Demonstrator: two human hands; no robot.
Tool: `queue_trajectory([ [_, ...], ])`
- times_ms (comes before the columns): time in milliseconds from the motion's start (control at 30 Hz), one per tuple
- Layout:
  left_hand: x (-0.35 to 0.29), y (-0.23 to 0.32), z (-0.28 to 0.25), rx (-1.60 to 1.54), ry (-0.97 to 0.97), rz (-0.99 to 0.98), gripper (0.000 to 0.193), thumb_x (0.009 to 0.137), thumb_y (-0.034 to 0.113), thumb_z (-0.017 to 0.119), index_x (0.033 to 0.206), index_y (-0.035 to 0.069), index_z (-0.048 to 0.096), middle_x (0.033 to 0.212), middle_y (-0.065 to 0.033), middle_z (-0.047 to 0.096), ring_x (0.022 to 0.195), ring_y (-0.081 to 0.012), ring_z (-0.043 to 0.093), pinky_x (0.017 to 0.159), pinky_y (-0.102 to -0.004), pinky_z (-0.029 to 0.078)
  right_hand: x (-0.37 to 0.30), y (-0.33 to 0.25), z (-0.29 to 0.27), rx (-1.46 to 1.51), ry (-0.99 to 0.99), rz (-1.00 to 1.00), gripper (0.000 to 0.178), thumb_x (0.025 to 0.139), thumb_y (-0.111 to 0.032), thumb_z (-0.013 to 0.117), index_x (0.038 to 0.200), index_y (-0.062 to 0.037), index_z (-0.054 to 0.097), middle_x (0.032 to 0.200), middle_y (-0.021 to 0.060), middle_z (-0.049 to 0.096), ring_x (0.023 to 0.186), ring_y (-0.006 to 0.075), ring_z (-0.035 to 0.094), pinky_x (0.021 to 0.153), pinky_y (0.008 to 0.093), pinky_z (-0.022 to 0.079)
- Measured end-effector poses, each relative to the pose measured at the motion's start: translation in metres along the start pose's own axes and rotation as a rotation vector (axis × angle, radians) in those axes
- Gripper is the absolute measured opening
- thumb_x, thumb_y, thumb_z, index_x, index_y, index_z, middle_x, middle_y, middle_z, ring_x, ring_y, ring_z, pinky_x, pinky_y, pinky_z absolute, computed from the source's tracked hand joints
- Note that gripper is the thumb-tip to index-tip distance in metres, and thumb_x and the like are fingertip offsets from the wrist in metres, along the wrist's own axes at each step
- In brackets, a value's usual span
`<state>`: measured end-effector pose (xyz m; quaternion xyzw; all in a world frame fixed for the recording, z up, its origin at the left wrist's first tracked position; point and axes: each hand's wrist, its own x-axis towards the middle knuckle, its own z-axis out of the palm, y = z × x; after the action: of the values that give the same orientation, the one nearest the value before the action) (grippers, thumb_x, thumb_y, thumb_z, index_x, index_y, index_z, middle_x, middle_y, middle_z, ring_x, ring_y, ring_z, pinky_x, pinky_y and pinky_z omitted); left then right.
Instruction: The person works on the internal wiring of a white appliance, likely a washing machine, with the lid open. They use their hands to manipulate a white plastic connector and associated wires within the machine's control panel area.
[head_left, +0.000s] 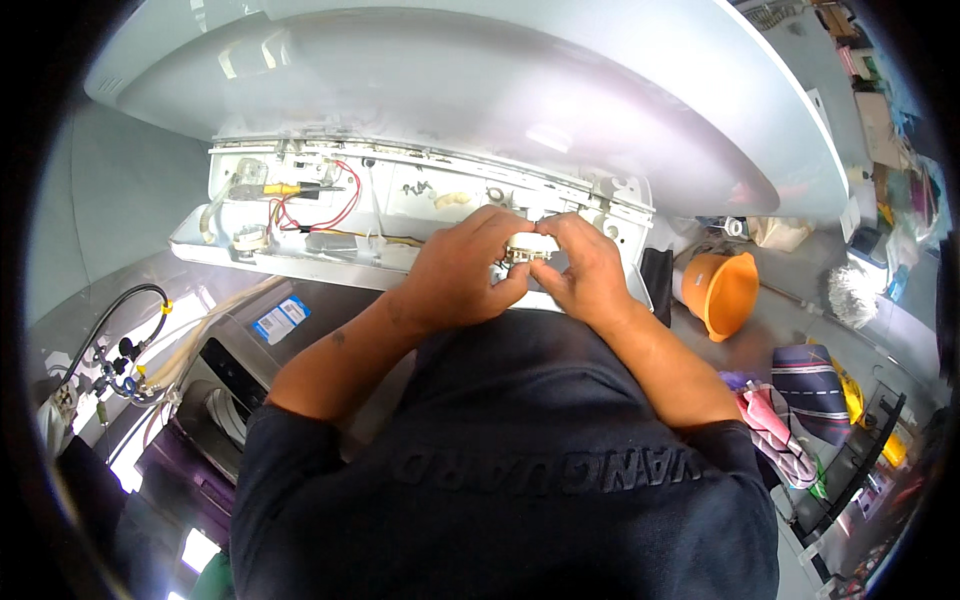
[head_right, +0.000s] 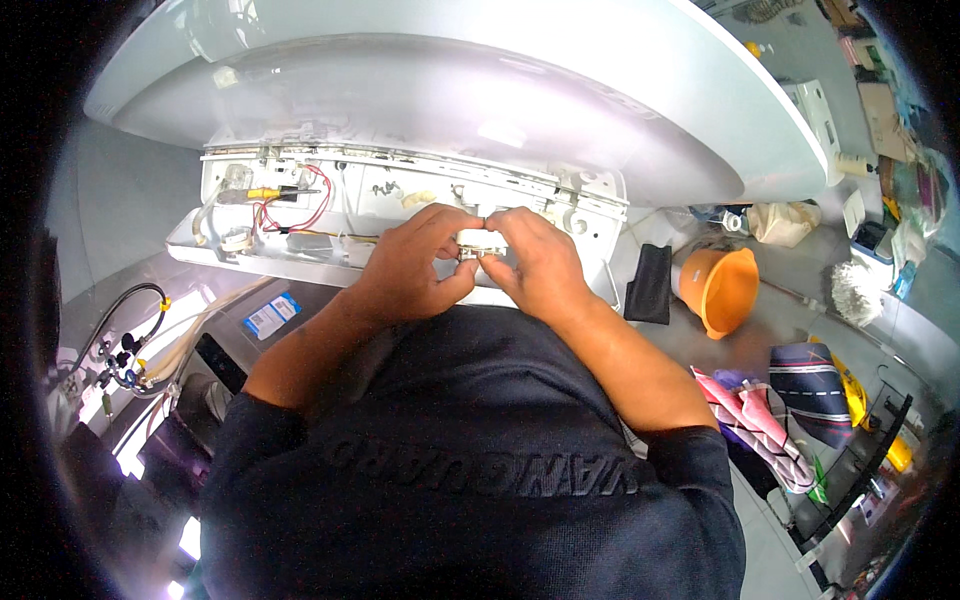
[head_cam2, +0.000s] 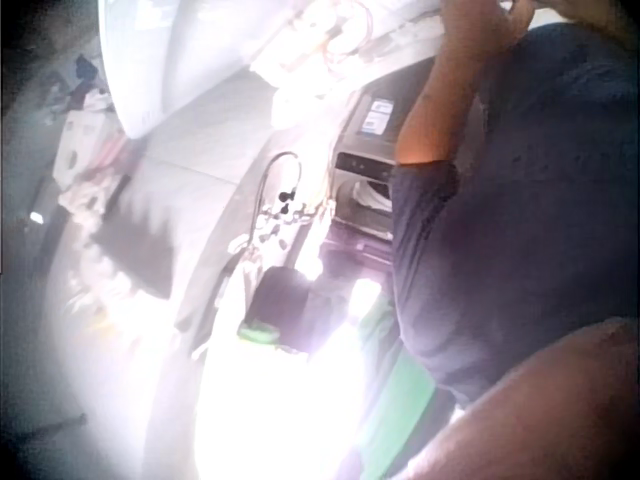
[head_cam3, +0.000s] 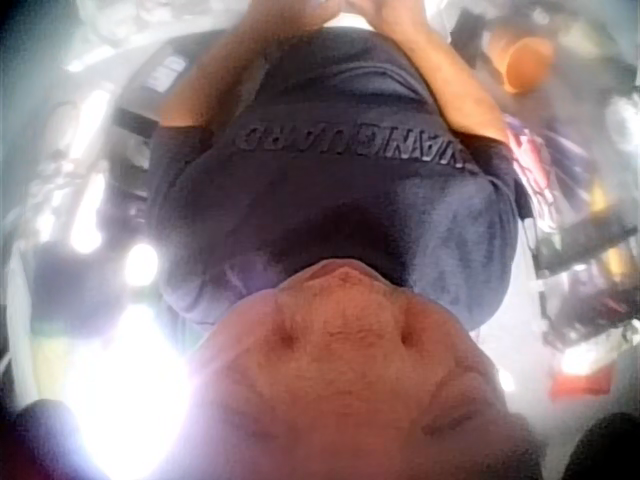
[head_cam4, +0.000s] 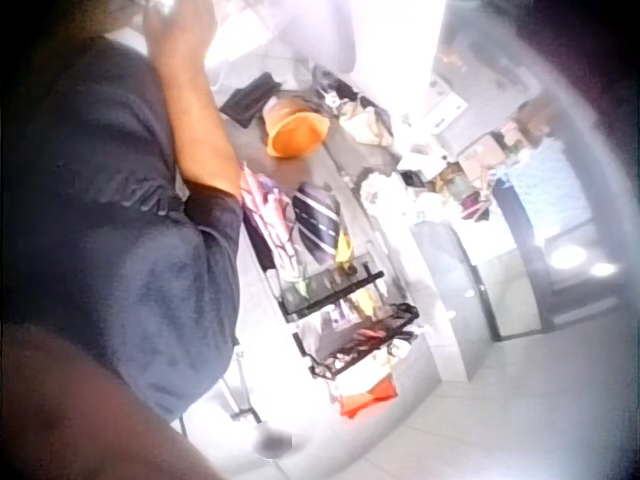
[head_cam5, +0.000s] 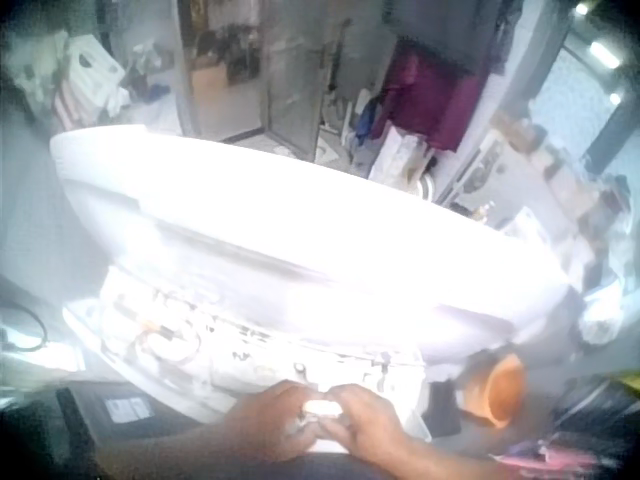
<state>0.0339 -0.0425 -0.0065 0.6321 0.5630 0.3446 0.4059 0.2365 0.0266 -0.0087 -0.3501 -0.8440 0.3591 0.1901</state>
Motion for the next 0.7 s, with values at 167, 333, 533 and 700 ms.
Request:
queue_trajectory([
  [167, 0.002, 0.009, -0.007, -0.084, -0.055, -0.102, 0.045, 0.085, 0.004, 0.069, 0.129, 0.007, 0.060, 0.117, -0.0136, 0.065, 0.088, -0.0214, 0.071, 0.079, -0.0327, 0.059, 0.003, 0.003, 0.000, 0.014, -0.003, -0.025, 0.034, 0.079, -0.010, 0.078, 0.109, -0.0060, 0.062, 0.102, 0.0149, 0.066, 0.095, 0.0379, 0.066, 0.077, 0.0450, 0.054],
  [333, 0.000, 0.011, -0.010, -0.101, -0.063, -0.145, 0.044, 0.088, -0.001, 0.065, 0.131, 0.006, 0.059, 0.118, -0.0136, 0.065, 0.093, -0.0208, 0.070, 0.083, -0.0330, 0.059, 0.004, 0.004, 0.000, 0.041, 0.011, -0.037, 0.037, 0.077, -0.008, 0.079, 0.110, -0.0061, 0.063, 0.101, 0.0148, 0.066, 0.094, 0.0376, 0.066, 0.077, 0.0441, 0.054],
  [533, -0.001, 0.016, -0.012, -0.061, -0.037, -0.128, 0.043, 0.087, -0.001, 0.067, 0.130, 0.004, 0.062, 0.117, -0.0120, 0.065, 0.093, -0.0187, 0.069, 0.085, -0.0321, 0.058, 0.004, 0.009, 0.003, 0.107, 0.024, -0.048, 0.040, 0.075, -0.006, 0.080, 0.111, -0.0072, 0.063, 0.102, 0.0137, 0.066, 0.094, 0.0368, 0.066, 0.077, 0.0426, 0.054],
  [700, -0.004, 0.016, -0.009, -0.096, 0.003, -0.109, 0.045, 0.087, -0.003, 0.067, 0.131, 0.005, 0.062, 0.116, -0.0109, 0.065, 0.092, -0.0163, 0.068, 0.083, -0.0300, 0.057, 0.006, 0.008, 0.002, 0.128, 0.017, -0.050, 0.038, 0.075, -0.007, 0.080, 0.109, -0.0079, 0.063, 0.101, 0.0140, 0.065, 0.095, 0.0384, 0.066, 0.078, 0.0451, 0.054],
])
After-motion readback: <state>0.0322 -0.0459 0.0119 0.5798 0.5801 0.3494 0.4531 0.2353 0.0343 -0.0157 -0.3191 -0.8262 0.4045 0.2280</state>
